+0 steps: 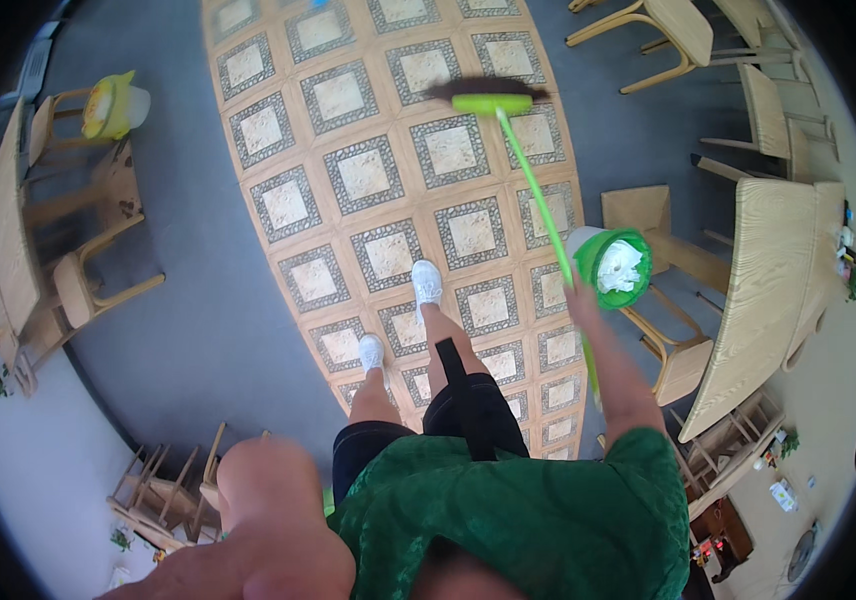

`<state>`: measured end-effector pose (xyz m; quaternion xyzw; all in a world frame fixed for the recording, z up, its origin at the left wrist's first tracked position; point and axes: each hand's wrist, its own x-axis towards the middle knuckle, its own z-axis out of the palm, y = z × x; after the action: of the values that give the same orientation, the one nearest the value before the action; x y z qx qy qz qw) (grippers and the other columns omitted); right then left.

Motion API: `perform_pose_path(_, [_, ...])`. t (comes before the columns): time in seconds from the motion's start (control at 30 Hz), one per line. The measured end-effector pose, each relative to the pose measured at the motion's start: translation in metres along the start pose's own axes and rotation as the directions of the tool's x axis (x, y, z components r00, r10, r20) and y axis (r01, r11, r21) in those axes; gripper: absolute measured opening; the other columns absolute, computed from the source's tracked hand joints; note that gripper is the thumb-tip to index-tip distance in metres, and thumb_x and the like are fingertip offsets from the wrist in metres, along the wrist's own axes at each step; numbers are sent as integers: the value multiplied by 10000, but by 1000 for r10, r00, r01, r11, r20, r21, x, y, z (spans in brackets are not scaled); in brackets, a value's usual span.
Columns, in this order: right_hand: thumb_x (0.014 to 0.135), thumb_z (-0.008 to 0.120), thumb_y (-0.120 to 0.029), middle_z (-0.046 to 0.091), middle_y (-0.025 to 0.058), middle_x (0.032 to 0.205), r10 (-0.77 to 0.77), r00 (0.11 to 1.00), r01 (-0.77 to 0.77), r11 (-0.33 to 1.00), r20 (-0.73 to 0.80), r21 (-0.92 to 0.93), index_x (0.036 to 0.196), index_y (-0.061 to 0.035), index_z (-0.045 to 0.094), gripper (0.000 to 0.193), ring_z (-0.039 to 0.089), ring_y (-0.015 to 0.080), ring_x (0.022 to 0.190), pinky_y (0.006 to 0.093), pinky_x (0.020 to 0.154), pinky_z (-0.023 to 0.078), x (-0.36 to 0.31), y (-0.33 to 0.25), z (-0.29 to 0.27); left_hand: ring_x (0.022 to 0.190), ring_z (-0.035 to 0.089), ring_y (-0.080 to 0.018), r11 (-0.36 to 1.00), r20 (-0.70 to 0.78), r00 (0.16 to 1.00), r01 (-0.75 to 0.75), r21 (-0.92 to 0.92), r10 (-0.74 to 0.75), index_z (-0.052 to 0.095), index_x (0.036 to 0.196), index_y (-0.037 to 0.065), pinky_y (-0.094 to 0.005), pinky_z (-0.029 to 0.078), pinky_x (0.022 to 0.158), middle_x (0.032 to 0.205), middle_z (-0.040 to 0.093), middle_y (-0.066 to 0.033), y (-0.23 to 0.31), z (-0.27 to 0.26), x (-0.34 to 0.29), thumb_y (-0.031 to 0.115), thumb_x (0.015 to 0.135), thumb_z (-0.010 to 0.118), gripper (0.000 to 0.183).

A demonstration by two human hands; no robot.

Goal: The person sweeps the tiled floor of a dining area using a green broom. They move wooden chairs to access areas underneath tables and sweep debris into a dustpan. The person also briefly handles a bottle on a table.

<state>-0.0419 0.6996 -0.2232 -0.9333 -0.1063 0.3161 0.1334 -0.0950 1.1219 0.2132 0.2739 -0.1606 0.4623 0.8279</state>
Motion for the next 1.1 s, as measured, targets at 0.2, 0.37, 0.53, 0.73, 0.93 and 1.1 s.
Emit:
perform_pose_path(0.2, [832, 522, -230, 599, 158, 815, 106, 994, -97, 917, -1, 386, 1256, -135, 434, 443, 584, 234, 639, 364, 544, 461, 192, -161, -68, 894, 442, -115, 982, 162, 973, -178, 70, 165, 599, 815, 130, -227, 301, 711, 942, 546, -8, -4, 0, 5, 25, 683, 645, 175])
perform_pose_path(0.37, [838, 538, -215, 578, 89, 728, 242, 969, -229, 826, 43, 515, 1249, -204, 464, 417, 483, 141, 462, 302, 406, 403, 94, -178, -68, 911, 435, -129, 928, 209, 912, -371, 45, 354, 600, 836, 117, -232, 300, 724, 968, 536, -33, 30, -7, 28, 28, 682, 642, 183])
perform_pose_path(0.53, [813, 560, -172, 586, 109, 758, 513, 834, -511, 585, 200, 630, 1290, -183, 394, 506, 508, 155, 456, 316, 401, 431, -34, -156, -53, 948, 428, -139, 956, 297, 912, -292, -13, 282, 603, 900, 125, -267, 306, 762, 1005, 532, -47, 98, -44, 39, 58, 694, 645, 221])
perform_pose_path(0.73, [722, 587, -73, 554, 161, 735, 544, 819, -570, 737, 183, 363, 1064, 40, 427, 394, 583, 257, 521, 353, 408, 481, -76, -194, 21, 910, 466, -215, 790, 118, 904, 288, 542, -411, 532, 905, 85, -402, 398, 759, 912, 471, -53, 191, -136, 11, 215, 696, 699, 297])
perform_pose_path(0.93, [658, 559, 22, 474, 94, 601, 580, 702, -689, 405, 414, 601, 805, 27, 429, 196, 467, 168, 409, 299, 341, 399, -166, -336, 77, 880, 511, -159, 35, -442, 315, 844, 534, -840, 532, 957, 23, -300, 400, 808, 922, 546, -80, 266, -243, -26, 89, 781, 590, 196])
perform_pose_path(1.1, [707, 540, -22, 431, 22, 512, 178, 797, -601, 132, 578, 788, 766, -50, 411, 145, 419, 109, 371, 261, 304, 333, -199, -449, 49, 839, 514, -73, -297, -521, -63, 877, 378, -851, 537, 955, 24, -212, 408, 760, 890, 561, -6, 293, -291, -69, 15, 831, 544, 125])
